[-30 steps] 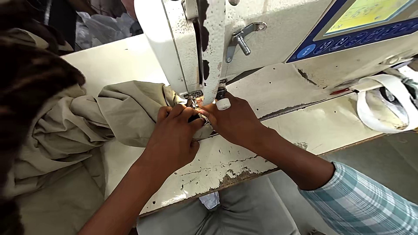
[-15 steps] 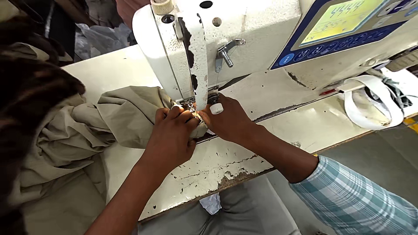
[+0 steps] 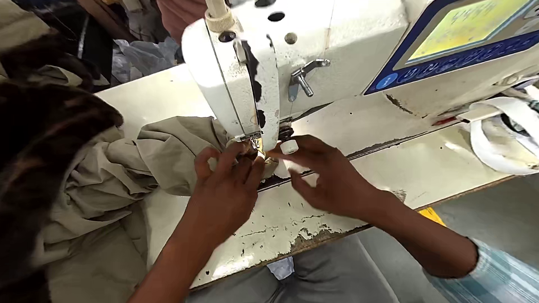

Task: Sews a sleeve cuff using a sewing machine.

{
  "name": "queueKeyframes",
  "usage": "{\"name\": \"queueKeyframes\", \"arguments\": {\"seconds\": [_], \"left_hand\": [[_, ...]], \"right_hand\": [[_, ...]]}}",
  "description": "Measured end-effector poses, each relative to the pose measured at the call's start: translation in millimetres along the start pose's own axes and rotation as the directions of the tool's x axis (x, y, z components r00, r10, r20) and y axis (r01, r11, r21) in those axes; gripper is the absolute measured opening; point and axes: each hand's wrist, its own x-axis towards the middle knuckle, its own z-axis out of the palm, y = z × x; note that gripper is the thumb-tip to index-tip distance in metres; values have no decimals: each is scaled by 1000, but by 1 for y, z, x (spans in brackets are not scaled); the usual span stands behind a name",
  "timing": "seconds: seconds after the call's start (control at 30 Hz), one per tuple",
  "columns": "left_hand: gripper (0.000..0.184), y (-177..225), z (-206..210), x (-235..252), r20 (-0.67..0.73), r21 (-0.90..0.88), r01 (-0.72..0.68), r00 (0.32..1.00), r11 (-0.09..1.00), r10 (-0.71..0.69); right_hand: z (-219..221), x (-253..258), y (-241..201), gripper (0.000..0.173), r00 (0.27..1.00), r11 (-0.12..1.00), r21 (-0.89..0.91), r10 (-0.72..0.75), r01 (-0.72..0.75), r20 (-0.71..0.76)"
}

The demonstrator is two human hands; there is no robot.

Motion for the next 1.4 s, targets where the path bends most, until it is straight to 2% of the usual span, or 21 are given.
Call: {"name": "queueKeyframes", "arguments": {"seconds": [0.07, 0.17, 0.23, 0.3, 0.37, 0.43, 0.5, 0.57, 0.63, 0.73, 0.77, 0.83, 0.9, 0.97, 1.03, 1.07, 1.1, 1.13, 1.2, 1.3, 1.4], "left_hand": [[21, 21, -9, 8, -117, 16, -23, 993, 1000, 25], [24, 19, -25, 5, -81, -212, 1, 997, 977, -18], [39, -13, -43, -7, 45, -354, 124, 992, 927, -115], [74, -61, -68, -13, 221, -276, 253, 956, 927, -195], [112, -107, -85, -16, 485, -91, 392, 820, 915, -303], [127, -146, -82, -28, 625, 136, 445, 655, 885, -425], [130, -163, -82, -43, 677, 214, 450, 572, 867, -463], [132, -153, -101, -44, 739, 134, 505, 522, 852, -426], [125, -127, -134, -27, 849, 79, 621, 368, 780, -379], [114, -118, -146, -29, 916, 147, 696, 172, 703, -362], [103, -120, -136, -46, 912, 158, 646, 194, 747, -360], [67, -118, -116, -85, 844, 152, 525, 372, 838, -386], [45, -120, -111, -104, 751, 175, 433, 522, 884, -404], [33, -128, -134, -93, 583, 217, 369, 693, 904, -423], [19, -141, -160, -78, 285, 246, 338, 871, 909, -400], [20, -142, -161, -73, 141, 242, 409, 883, 880, -449], [23, -139, -152, -74, 53, 197, 525, 837, 828, -544], [26, -144, -134, -85, 35, 196, 546, 826, 814, -562], [37, -154, -93, -107, 223, 246, 392, 867, 887, -445], [79, -137, -84, -91, 412, 183, 348, 822, 920, -393], [42, -62, -117, -56, 304, -58, 311, 911, 949, -279]], "right_hand": [[3, -1, -12, 46, 999, 999, 28, -35, 34, 12], [7, 4, -10, 26, 995, 997, 27, -72, 70, 63], [4, 7, -6, 27, 981, 999, -6, -39, 41, 189], [6, 9, -9, 34, 977, 1000, -20, 16, -12, 213], [13, 16, -17, 41, 975, 998, -48, 58, -49, 215], [15, 25, -22, 32, 967, 998, -11, 63, -63, 248], [8, 29, -17, 22, 955, 927, 301, 146, -223, 259], [0, 25, -8, 12, 924, 657, 651, 304, -380, 233], [2, 10, -5, 19, 875, 472, 774, 438, -421, 208], [8, -8, -12, 21, 861, 483, 778, 489, -402, 141], [9, -8, -14, 20, 855, 481, 778, 501, -404, 134], [11, -2, -17, 21, 831, 453, 781, 536, -429, 146], [14, 0, -21, 22, 819, 452, 777, 557, -437, 137], [20, -6, -22, 22, 857, 567, 711, 506, -416, 98], [27, -18, -20, 21, 915, 743, 564, 399, -361, 60], [29, -26, -21, 26, 934, 813, 476, 352, -337, 60], [30, -33, -23, 37, 943, 866, 379, 327, -326, 62], [31, -38, -25, 44, 950, 907, 287, 308, -308, 45], [34, -44, -25, 41, 964, 953, 162, 263, -254, -34], [39, -40, -25, 29, 964, 960, 145, 254, -240, -86], [39, -35, -27, 25, 941, 933, 174, 330, -315, -67]]}}
